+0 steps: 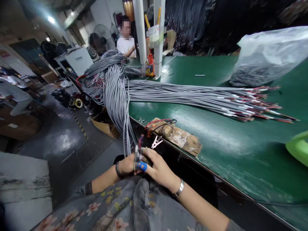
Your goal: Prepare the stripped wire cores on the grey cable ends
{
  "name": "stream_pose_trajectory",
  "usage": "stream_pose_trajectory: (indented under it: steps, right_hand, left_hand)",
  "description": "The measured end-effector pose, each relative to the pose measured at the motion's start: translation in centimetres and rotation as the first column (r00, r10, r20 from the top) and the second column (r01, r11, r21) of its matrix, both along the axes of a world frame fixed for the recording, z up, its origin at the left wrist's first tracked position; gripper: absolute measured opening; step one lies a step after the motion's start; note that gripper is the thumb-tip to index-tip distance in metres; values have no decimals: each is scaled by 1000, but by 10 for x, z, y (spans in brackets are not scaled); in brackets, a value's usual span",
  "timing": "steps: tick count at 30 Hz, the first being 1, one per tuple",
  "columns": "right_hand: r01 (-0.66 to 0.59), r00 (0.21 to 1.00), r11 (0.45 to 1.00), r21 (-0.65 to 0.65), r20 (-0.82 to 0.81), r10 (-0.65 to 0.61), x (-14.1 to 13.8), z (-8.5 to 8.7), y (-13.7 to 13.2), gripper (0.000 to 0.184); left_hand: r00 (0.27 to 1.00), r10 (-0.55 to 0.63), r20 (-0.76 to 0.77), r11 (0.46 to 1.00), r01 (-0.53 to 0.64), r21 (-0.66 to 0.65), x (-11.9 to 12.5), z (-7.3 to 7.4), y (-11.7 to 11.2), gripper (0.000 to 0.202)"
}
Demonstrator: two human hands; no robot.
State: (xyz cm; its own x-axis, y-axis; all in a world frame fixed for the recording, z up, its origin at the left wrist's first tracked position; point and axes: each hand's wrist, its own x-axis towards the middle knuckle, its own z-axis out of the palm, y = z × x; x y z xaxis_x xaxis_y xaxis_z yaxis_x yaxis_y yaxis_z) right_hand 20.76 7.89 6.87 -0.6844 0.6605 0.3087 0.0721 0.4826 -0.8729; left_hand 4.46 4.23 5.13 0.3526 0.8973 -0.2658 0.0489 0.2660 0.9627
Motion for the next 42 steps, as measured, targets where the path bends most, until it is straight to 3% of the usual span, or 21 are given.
stream_pose_trajectory:
  steps: [4,8,12,16,19,21,23,26,28,30,34,36,40,42]
  right_hand:
    - [39,999,995,-90,36,-36,7,-11,2,38]
    - [36,999,982,-183,35,-30,2,-16,0,32]
    - [94,996,945,-314,22,-92,-6,-18,0,28]
    - [94,992,897,-432,-31,-119,-7,-15,0,30]
    - [20,996,836,-548,-60,-63,-4,-14,1,32]
    - [21,996,787,-617,-51,-67,-4,-17,2,33]
    - [72,991,724,-686,-35,-133,-4,-23,3,35]
    - [134,963,590,-797,-35,-266,-6,-34,4,40]
    - [141,946,536,-832,-47,-321,-7,-37,4,42]
    - [147,947,560,-815,-46,-317,-7,-35,2,41]
    - [172,973,687,-707,12,-231,-9,-26,0,39]
    - [194,970,683,-704,32,-243,-11,-26,1,41]
    - [258,925,543,-799,42,-378,-13,-37,3,50]
    - [226,910,464,-857,15,-415,-11,-41,2,53]
  left_hand:
    - [998,64,-9,997,-64,-49,-12,-9,-8,72]
    - [990,100,-97,984,-113,-137,-13,-10,-16,66]
    - [982,109,-156,982,-131,-137,-7,-12,-18,59]
    - [991,107,-80,985,-116,-130,-6,-17,-17,59]
    - [980,193,50,977,-188,-100,-7,-17,-15,60]
    - [983,174,65,980,-167,-110,-6,-13,-13,58]
    - [992,127,12,984,-124,-130,-2,-7,-11,56]
    - [983,157,-92,979,-167,-114,4,1,-11,53]
    - [975,183,-128,976,-196,-100,6,3,-11,49]
    - [974,177,-142,976,-192,-101,7,2,-13,45]
    - [978,141,-156,988,-149,-42,7,-1,-14,39]
    - [975,155,-159,984,-167,-67,9,0,-14,39]
    - [959,270,-82,941,-281,-189,11,2,-13,44]
    - [928,373,-6,906,-366,-211,11,3,-12,46]
